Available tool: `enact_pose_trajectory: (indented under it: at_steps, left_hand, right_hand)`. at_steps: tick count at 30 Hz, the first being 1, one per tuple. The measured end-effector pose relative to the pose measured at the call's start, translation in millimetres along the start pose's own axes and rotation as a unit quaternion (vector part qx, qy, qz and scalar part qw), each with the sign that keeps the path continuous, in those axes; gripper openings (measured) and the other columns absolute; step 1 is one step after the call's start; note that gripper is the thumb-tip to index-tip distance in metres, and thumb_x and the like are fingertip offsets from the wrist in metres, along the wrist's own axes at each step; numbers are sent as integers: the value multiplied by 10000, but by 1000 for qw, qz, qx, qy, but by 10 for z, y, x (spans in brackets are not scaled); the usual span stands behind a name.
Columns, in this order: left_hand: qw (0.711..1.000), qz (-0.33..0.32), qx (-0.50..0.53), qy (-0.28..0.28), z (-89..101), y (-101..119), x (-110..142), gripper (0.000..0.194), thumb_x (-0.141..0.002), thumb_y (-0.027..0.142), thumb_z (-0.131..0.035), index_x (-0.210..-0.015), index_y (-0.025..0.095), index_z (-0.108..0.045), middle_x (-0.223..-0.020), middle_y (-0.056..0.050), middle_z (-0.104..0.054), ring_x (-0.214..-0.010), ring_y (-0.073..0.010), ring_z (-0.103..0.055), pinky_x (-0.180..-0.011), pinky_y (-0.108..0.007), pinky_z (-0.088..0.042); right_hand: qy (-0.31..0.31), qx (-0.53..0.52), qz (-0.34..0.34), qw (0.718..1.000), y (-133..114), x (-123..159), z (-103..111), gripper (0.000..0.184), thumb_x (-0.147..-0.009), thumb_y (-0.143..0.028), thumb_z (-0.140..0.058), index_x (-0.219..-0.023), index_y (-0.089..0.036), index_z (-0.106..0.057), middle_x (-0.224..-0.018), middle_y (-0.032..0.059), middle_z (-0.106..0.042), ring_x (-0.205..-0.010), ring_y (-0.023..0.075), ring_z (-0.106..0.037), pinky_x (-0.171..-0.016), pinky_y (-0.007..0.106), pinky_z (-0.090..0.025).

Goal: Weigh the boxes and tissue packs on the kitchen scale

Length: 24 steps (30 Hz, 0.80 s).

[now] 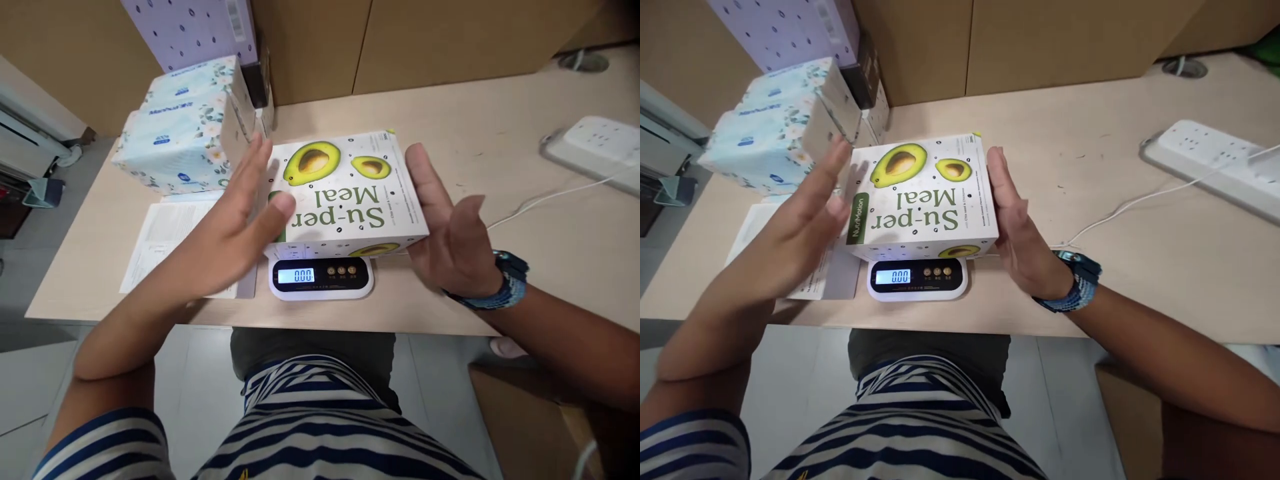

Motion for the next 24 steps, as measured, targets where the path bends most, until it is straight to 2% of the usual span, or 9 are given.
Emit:
enact_pose_trajectory:
  at_steps: [1,3,6,9,12,14,19,22,24]
  left_hand:
    - [997,-42,-62,-18,-52,76,8,818,-1112,522,-621,-1783,146,-345,-1931,24,-184,-1823,-314,-2,-1465,-445,108]
    - [993,-73,-82,-51,-152,108,18,798,-1046,411,-747,-1715,92,-453,-1915,-27,-263,-1821,-331,32,-1460,-427,136]
    - [997,16,32,-72,-229,-69,1,739,-957,291,-857,-1623,140,-573,-1907,15,-291,-1766,-339,249,-1466,-466,77]
    - [982,112,139,-57,-253,-229,15,615,-1083,455,-691,-1639,223,-568,-1931,91,-170,-1672,-371,383,-1453,-625,-38]
    - [983,118,126,-63,-260,-233,18,662,-1135,587,-540,-1688,224,-529,-1935,118,-100,-1663,-379,397,-1438,-667,-39]
    - [983,117,123,-70,-265,-228,15,693,-1128,624,-536,-1694,224,-523,-1934,119,-101,-1677,-380,383,-1442,-656,-36]
    - [966,159,198,-52,-272,-269,17,735,-1113,717,-486,-1651,223,-564,-1933,61,-168,-1690,-442,335,-1417,-734,-87]
    - [969,154,185,-50,-280,-256,23,742,-1116,730,-455,-1651,227,-560,-1931,63,-176,-1697,-444,328,-1420,-741,-101]
    - [981,124,135,-60,-280,-224,26,735,-1108,716,-500,-1654,227,-555,-1930,72,-176,-1719,-430,301,-1441,-707,-88]
  right_hand:
    - [-7,1,25,1000,-13,29,-8,905,-942,-954,-527,-1736,-568,-334,-1890,-178,-238,-1792,280,-225,-1395,488,-386]
    - [-25,9,69,997,-48,77,-45,774,-994,-886,-533,-1703,-628,-360,-1877,-233,-258,-1807,261,-168,-1437,465,-318]
    - [-33,68,86,993,-74,78,-73,766,-1004,-841,-576,-1705,-659,-327,-1878,-263,-224,-1816,236,-121,-1465,433,-250]
    - [-70,139,128,979,-145,47,-111,851,-1012,-644,-729,-1716,-685,-252,-1882,-295,-150,-1821,215,-77,-1486,431,-198]
    - [-77,209,189,956,-207,42,-90,967,-938,-519,-852,-1686,-733,-278,-1852,-371,-99,-1824,221,12,-1508,421,-98]
    - [-68,234,199,949,-198,42,-59,960,-937,-511,-852,-1684,-733,-291,-1842,-383,-112,-1822,222,21,-1511,412,-65]
    - [-67,230,196,951,-184,73,-73,909,-957,-478,-837,-1680,-714,-338,-1844,-373,-146,-1820,212,-25,-1502,378,-47]
    - [-46,214,177,959,-167,73,-41,918,-939,-508,-853,-1680,-704,-349,-1858,-340,-161,-1819,222,-44,-1492,401,-90]
    - [-33,210,170,962,-159,76,-20,966,-908,-532,-883,-1695,-678,-343,-1868,-309,-170,-1819,228,-43,-1487,411,-111]
Point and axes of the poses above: each hand's wrist, its own x-axis away from the middle knuckle, its own z-axis out of the back of the hand, y = z × x, the point moved 9 cm from there along -x, towards the middle knuckle
